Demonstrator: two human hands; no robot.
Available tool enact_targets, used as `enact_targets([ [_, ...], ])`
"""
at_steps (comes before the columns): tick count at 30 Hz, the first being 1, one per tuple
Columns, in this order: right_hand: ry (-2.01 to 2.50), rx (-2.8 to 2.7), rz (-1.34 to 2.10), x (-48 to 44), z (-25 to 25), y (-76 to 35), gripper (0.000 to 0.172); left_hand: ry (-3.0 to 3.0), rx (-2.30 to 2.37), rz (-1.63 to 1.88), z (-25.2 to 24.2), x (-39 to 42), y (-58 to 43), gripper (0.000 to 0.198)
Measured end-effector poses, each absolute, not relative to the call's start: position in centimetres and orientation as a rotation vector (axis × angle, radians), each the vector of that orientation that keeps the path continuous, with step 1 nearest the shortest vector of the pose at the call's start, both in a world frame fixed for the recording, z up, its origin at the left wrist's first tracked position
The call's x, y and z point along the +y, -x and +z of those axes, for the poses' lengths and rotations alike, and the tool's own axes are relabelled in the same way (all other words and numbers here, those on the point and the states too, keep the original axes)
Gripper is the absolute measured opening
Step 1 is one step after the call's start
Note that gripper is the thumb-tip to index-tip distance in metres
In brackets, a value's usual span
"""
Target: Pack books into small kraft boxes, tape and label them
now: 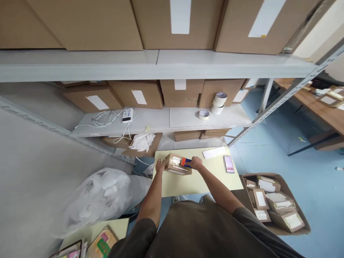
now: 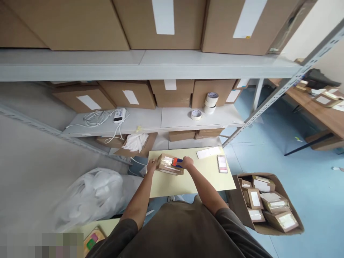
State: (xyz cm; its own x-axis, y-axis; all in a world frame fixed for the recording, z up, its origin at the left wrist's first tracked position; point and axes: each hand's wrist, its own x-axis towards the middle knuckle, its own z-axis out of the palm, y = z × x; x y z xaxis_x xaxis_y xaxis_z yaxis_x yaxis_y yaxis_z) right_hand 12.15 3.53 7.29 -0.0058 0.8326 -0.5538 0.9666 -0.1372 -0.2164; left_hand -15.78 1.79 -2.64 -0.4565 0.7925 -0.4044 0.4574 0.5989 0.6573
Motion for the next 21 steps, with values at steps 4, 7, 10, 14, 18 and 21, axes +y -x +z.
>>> enact_targets([
  [4, -1.982, 1.925, -0.793, 4.1, 7.5, -8.1, 0.065, -1.008, 1.952, 0.625, -3.3, 1.2, 16.2, 0.047],
  [7, -1.939, 1.931, -0.748, 4.2, 7.7, -6.8, 0.062, -1.0, 1.863, 0.61, -4.2, 0.3, 14.7, 0.048],
  [10, -1.904, 1.939, -0.698, 3.9, 7.6, -7.0, 0.053, -0.988, 1.855, 0.589, -4.9, -0.4, 12.3, 0.046],
  [14, -1.911, 1.918, -0.659, 3.5, 7.6, -9.7, 0.041, -0.974, 1.911, 0.55, -5.3, -0.3, 7.7, 0.048],
  [18, -2.019, 1.84, -0.651, 3.1, 7.8, -14.6, 0.044, -0.988, 1.941, 0.473, -5.4, 0.1, 2.3, 0.05],
  [21, -2.091, 1.811, -0.695, 2.3, 7.9, -19.0, 0.051, -1.027, 1.932, 0.451, -5.4, 0.0, -0.9, 0.053],
])
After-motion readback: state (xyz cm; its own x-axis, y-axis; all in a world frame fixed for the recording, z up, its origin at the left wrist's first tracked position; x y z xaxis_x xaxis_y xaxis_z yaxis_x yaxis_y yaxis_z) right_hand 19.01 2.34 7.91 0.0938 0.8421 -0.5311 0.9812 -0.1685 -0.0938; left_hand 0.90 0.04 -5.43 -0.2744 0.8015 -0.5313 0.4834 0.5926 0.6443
